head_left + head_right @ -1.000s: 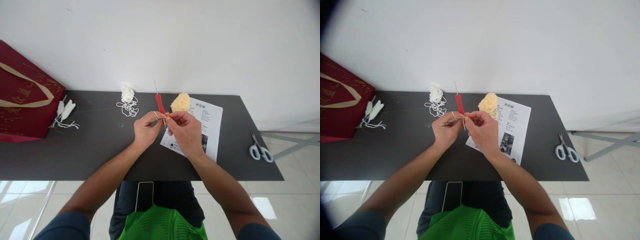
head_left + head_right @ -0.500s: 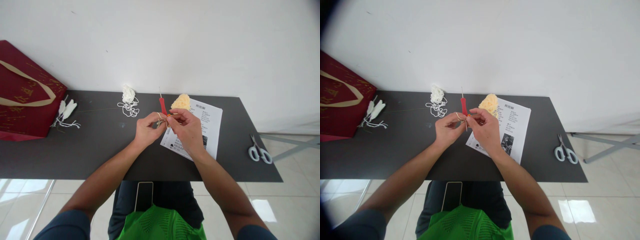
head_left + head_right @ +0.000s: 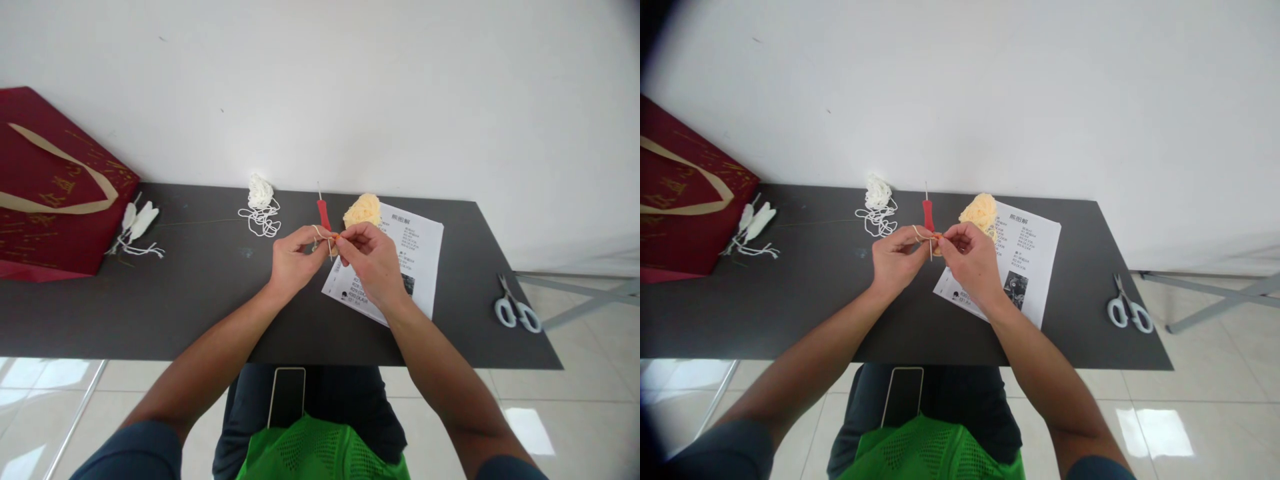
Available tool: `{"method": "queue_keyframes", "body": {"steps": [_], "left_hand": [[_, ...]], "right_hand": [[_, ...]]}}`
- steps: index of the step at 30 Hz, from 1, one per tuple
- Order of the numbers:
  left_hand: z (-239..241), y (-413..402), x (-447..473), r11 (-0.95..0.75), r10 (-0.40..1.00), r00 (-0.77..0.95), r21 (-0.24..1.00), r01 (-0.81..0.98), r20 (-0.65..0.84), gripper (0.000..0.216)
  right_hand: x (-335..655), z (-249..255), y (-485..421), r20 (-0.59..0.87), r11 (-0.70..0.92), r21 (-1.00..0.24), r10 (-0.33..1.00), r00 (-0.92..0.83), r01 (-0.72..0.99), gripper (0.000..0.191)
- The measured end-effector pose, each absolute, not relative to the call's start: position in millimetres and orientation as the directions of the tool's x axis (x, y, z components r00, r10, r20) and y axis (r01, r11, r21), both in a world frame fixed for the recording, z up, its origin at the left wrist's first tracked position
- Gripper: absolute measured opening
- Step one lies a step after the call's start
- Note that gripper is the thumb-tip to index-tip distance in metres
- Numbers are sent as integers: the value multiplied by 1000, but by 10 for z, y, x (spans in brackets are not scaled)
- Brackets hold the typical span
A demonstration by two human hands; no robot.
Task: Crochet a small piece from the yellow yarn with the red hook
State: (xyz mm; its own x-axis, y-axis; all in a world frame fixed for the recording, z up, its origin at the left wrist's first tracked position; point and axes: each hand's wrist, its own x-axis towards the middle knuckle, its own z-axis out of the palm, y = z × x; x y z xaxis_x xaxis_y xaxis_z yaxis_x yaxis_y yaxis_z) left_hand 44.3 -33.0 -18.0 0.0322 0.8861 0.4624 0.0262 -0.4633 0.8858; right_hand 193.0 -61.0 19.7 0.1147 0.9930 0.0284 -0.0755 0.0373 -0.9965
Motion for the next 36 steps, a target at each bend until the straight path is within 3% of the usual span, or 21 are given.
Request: {"method": "queue_keyframes", "body": {"steps": [11, 22, 36], "left_hand": [[-146, -309, 460, -430, 900, 83, 903, 4, 428, 10], [-171, -300, 374, -514, 853, 227, 833, 206, 470, 11], [-180, -288, 413, -400, 906, 174, 914, 59, 386, 13]], "right_hand": [[1934, 161, -587, 70, 73, -997, 991, 117, -21, 7], [1982, 184, -563, 116, 116, -992, 993, 14, -41, 11], [1936, 116, -550, 111, 115, -987, 993, 42, -114, 11]]}}
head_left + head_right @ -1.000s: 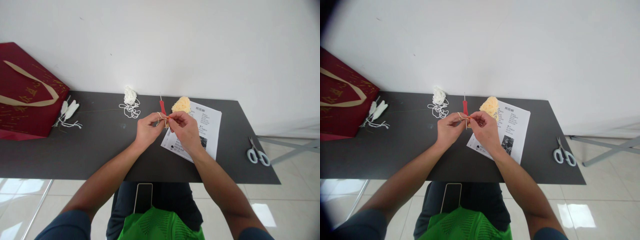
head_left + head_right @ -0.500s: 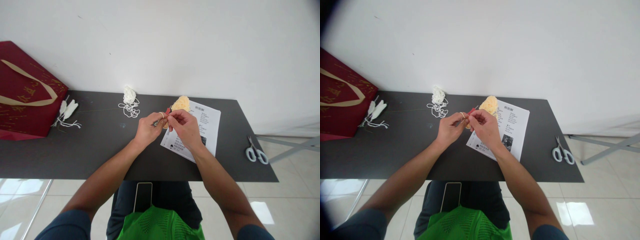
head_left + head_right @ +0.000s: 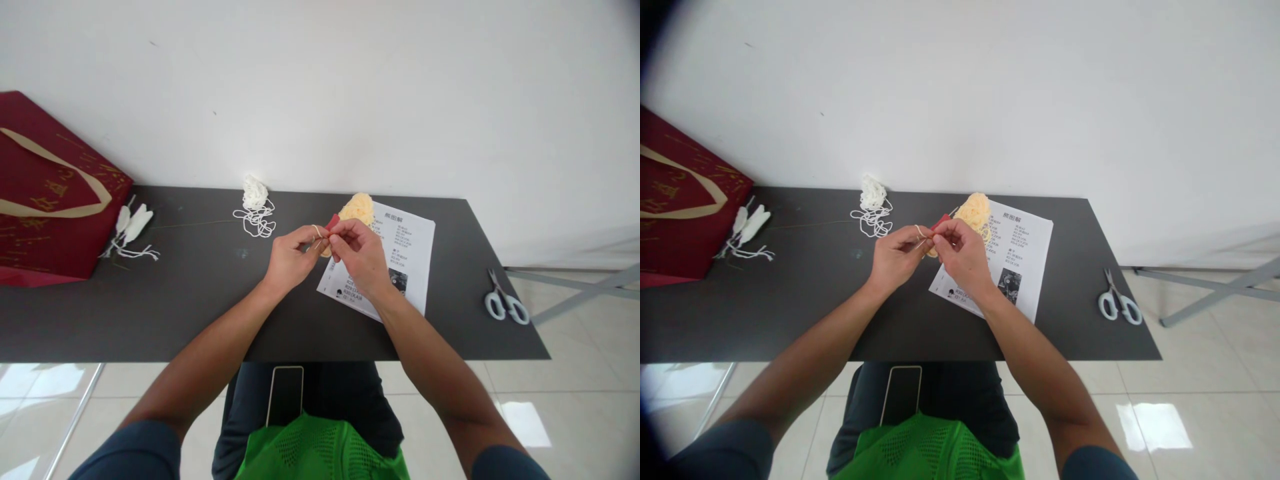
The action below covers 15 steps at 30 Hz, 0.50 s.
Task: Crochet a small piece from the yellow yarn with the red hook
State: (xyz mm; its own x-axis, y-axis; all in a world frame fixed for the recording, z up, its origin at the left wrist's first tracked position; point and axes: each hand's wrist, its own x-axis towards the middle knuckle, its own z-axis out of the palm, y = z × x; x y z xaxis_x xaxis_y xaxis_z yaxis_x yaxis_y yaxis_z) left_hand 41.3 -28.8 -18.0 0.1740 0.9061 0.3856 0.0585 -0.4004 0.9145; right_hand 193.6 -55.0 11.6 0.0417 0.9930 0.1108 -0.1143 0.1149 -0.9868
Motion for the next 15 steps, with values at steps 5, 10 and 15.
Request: {"method": "queue_keyframes", "body": {"steps": [5, 10, 15], "left_hand": [[-215, -306, 415, -421, 902, 137, 904, 75, 409, 14], [-169, -311, 403, -383, 919, 128, 921, 69, 373, 15], [-129, -294, 403, -330, 936, 101, 941, -79, 337, 17]], "right_hand": [[1910, 76, -536, 97, 106, -985, 993, 71, -138, 13], [1922, 61, -523, 0, 20, -974, 996, 89, -224, 22], [1964, 56, -468, -230, -197, -902, 972, 41, -385, 39]]}}
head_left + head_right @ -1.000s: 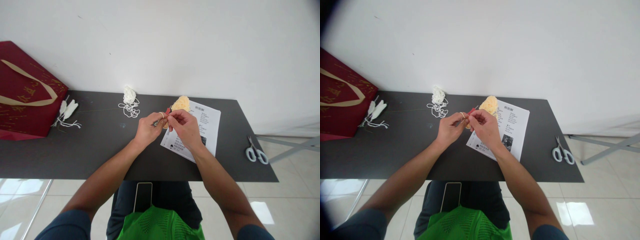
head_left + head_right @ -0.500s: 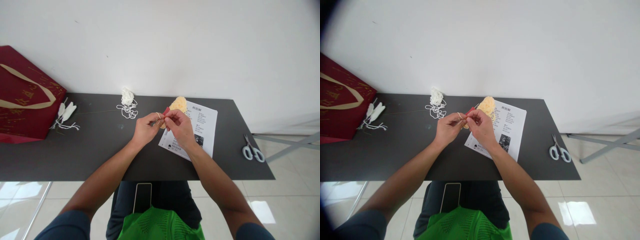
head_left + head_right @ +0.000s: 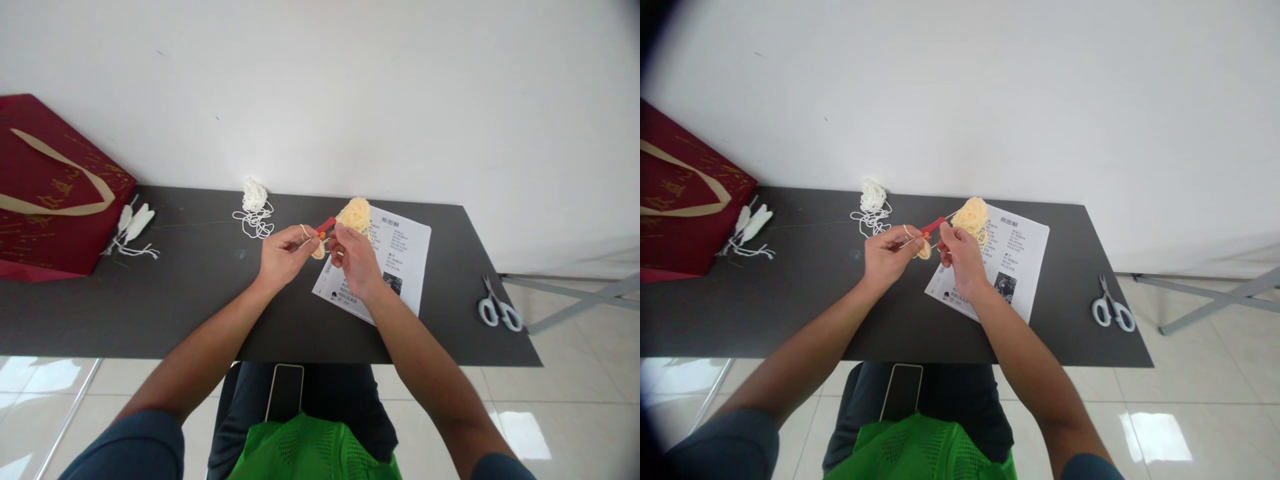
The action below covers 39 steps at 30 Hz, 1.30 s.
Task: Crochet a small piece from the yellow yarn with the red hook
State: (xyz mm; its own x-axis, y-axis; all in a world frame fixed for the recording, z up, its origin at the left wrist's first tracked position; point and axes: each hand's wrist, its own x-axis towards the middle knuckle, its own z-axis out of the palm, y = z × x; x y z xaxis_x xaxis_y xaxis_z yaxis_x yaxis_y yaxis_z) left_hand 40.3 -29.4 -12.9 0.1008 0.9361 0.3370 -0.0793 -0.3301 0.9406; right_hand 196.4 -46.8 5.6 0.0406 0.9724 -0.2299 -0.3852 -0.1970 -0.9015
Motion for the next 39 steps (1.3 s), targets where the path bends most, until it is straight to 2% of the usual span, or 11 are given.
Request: {"method": "queue_keyframes", "body": {"steps": [5, 10, 17, 24, 33, 39], "left_hand": [[-160, -284, 403, -273, 937, 178, 948, -161, 300, 21], [-178, -243, 386, -219, 957, 157, 962, -161, 245, 25], [-115, -202, 388, -159, 977, 114, 974, -162, 178, 32], [-152, -184, 378, -56, 978, 182, 967, -250, 103, 40], [-79, -209, 409, -22, 994, 100, 959, -282, 52, 42], [-11, -200, 444, -66, 998, -3, 956, -286, 68, 35]], "right_hand": [[1988, 91, -428, -237, -262, -774, 964, -120, -576, 30], [2005, 93, -420, -192, -218, -744, 975, -111, -632, 34], [1959, 58, -437, -130, -116, -826, 991, -14, -552, 27], [1942, 36, -433, -90, -64, -883, 995, 34, -465, 25], [1794, 47, -460, 85, 121, -933, 989, 120, -340, 23], [1652, 9, -414, 101, 139, -939, 986, 136, -313, 30]]}}
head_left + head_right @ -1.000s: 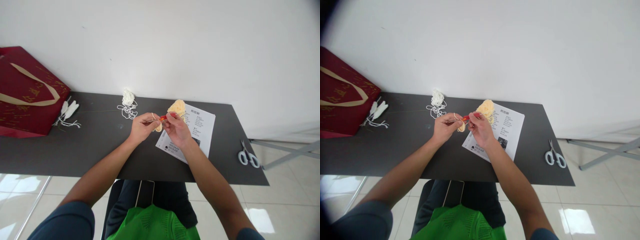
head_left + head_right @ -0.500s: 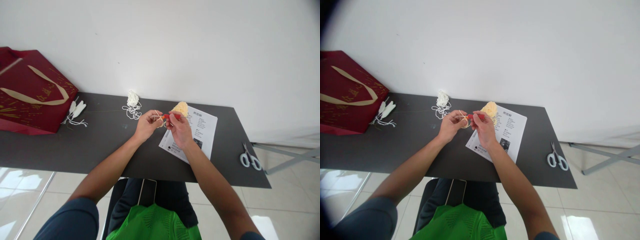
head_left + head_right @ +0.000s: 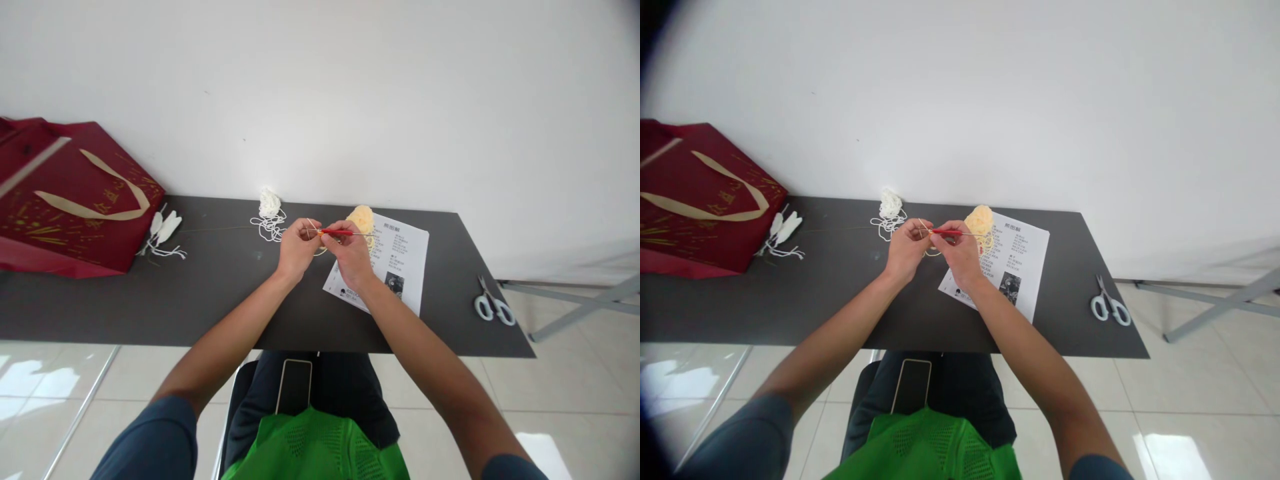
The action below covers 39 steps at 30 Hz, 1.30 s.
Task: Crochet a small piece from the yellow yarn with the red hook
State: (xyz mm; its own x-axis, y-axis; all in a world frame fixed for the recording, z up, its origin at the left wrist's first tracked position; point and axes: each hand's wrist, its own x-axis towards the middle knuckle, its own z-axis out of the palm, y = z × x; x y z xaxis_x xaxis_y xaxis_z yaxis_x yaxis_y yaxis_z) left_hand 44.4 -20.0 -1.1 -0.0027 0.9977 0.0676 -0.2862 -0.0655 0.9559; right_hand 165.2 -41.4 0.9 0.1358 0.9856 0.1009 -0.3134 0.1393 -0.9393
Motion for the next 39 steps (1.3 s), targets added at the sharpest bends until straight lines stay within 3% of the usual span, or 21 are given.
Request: {"method": "queue_keyframes", "body": {"steps": [6, 15, 22, 30, 39], "left_hand": [[82, -122, 373, 46, 999, 10, 959, -279, -45, 32], [-87, 34, 320, 92, 992, 99, 982, -166, -76, 35], [-161, 9, 298, 52, 993, 119, 968, -246, -23, 40], [-105, -61, 218, 68, 972, 234, 934, -352, 18, 43], [-86, -97, 203, 79, 932, 353, 907, -414, 80, 47]], "right_hand": [[1638, -74, -275, 47, 90, -907, 992, 114, -411, 29], [1684, -267, -212, 70, 131, -949, 974, 213, -287, 29], [1725, -297, -230, 115, 148, -981, 965, 236, -126, 22], [1722, -181, -287, -56, 24, -903, 983, 174, -428, 32], [1801, -114, -324, -125, -101, -805, 992, 1, -584, 40]]}}
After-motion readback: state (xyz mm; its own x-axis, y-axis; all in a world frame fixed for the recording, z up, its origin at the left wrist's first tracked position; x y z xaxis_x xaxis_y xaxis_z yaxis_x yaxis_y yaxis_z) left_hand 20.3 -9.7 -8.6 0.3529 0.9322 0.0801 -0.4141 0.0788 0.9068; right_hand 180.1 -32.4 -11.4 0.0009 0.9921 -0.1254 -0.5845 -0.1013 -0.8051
